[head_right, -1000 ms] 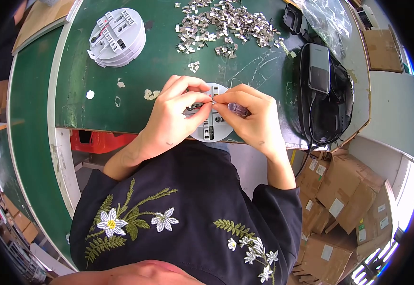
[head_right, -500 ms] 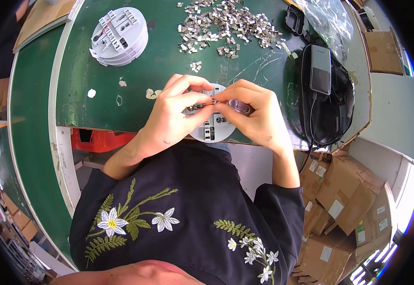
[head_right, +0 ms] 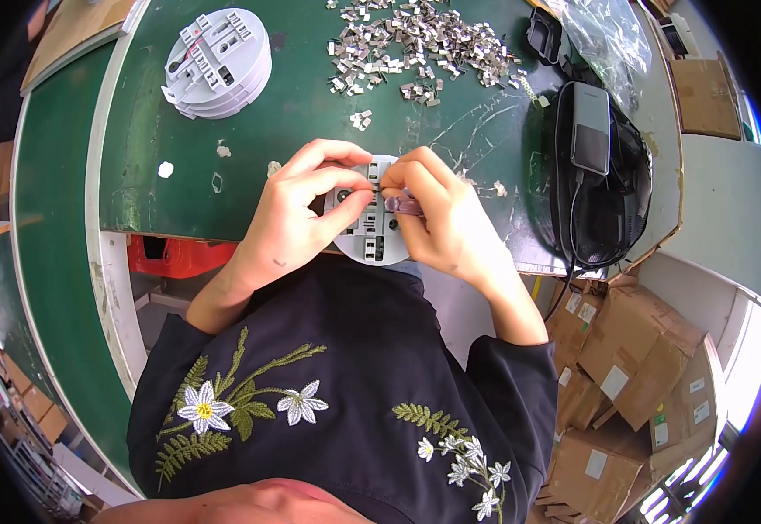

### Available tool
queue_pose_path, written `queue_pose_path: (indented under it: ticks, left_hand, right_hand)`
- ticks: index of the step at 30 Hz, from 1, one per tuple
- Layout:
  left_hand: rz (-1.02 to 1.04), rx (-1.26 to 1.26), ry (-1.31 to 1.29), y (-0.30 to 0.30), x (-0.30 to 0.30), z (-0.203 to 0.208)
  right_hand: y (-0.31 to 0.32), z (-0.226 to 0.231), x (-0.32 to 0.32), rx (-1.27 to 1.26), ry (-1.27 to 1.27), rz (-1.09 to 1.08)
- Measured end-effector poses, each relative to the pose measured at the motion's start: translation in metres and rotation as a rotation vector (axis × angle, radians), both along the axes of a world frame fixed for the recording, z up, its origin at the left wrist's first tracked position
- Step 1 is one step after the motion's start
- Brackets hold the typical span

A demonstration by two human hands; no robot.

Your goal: The person assembles small electronic units by manually inserting metal pins into circular plastic bases, then secures them using a handheld press tool.

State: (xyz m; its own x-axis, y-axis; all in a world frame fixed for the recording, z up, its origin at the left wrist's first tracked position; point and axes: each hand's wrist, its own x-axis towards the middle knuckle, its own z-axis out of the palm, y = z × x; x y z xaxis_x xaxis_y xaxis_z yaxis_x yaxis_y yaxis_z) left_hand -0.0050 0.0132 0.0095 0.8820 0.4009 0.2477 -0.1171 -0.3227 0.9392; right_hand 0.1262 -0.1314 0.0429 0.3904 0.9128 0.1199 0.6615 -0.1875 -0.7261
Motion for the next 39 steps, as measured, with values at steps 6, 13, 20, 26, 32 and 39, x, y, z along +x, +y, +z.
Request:
queue_pose_path:
  ticks: [6, 13, 20, 26, 32, 39]
  left_hand:
    - [0.04, -0.099, 0.014, -0.001, -0.003, -0.001]
    - [0.047, -0.105, 0.004, -0.001, -0.004, -0.004]
    - [0.043, -0.118, -0.015, -0.001, -0.004, -0.005]
    - [0.03, -0.109, -0.021, -0.001, -0.004, -0.005]
    - [0.067, 0.007, -0.078, -0.003, -0.003, -0.002]
    - [0.035, 0.36, -0.152, -0.006, 0.008, -0.008]
  right_hand:
    - [0.001, -0.007, -0.006, 0.016, -0.146, 0.031]
    - [0.004, -0.005, -0.016, 0.013, -0.293, 0.025]
    - [0.006, 0.009, -0.02, -0.046, -0.338, 0.04]
    - [0.005, 0.011, -0.021, -0.056, -0.255, 0.039]
    - [0.004, 0.013, -0.004, -0.012, -0.004, -0.037]
    - [0.004, 0.031, 0.007, 0.044, 0.284, -0.313]
